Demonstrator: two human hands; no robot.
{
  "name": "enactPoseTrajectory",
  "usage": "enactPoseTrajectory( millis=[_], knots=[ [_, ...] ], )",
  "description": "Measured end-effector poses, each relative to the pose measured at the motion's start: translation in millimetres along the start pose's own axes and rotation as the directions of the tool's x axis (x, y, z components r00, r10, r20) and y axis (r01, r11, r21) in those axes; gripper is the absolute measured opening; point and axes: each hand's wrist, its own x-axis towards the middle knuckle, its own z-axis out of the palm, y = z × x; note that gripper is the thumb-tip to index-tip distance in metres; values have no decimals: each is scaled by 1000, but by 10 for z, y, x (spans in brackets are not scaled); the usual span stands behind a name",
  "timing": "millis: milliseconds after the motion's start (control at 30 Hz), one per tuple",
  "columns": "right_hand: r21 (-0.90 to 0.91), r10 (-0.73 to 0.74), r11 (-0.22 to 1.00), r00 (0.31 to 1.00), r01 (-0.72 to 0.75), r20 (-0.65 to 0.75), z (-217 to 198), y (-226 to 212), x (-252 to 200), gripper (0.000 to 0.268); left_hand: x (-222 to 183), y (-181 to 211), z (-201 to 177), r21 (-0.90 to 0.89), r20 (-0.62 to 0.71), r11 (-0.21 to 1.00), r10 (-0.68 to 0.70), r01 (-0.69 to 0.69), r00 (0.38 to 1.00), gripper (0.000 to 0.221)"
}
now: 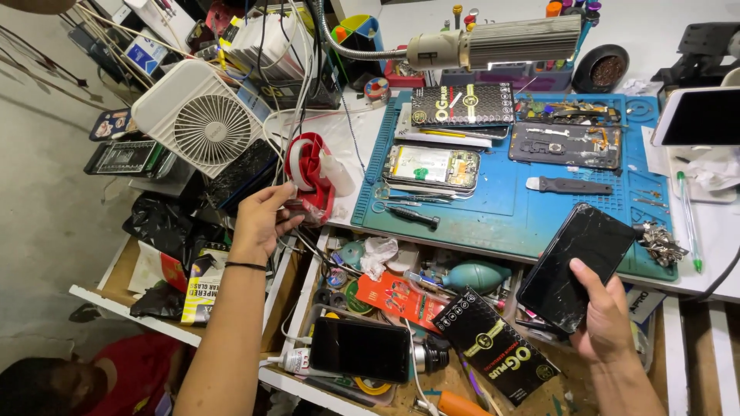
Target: Attaching and securing the back cover of a smartphone by aligning it and pressing along the edges.
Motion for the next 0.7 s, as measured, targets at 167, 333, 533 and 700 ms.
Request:
enactPoseTrajectory(
  millis=[167, 333, 533, 700],
  knots=[
    [92, -71, 994, 993, 63, 90, -137, 248, 249, 45, 84, -321, -110, -257, 37, 964, 86, -74, 996, 11],
    [170, -145, 979, 971, 114, 188, -256, 461, 440, 33, 114, -612, -206, -414, 105, 902, 184, -125, 977, 6],
    [183, -130, 978, 976, 98, 177, -260, 409, 408, 32, -31, -626, -189, -409, 122, 912, 67, -11, 990, 15],
    [166, -32, 986, 995, 16, 92, -228, 374, 387, 37, -118, -588, -307, -254, 59, 967, 48, -31, 997, 26]
  ],
)
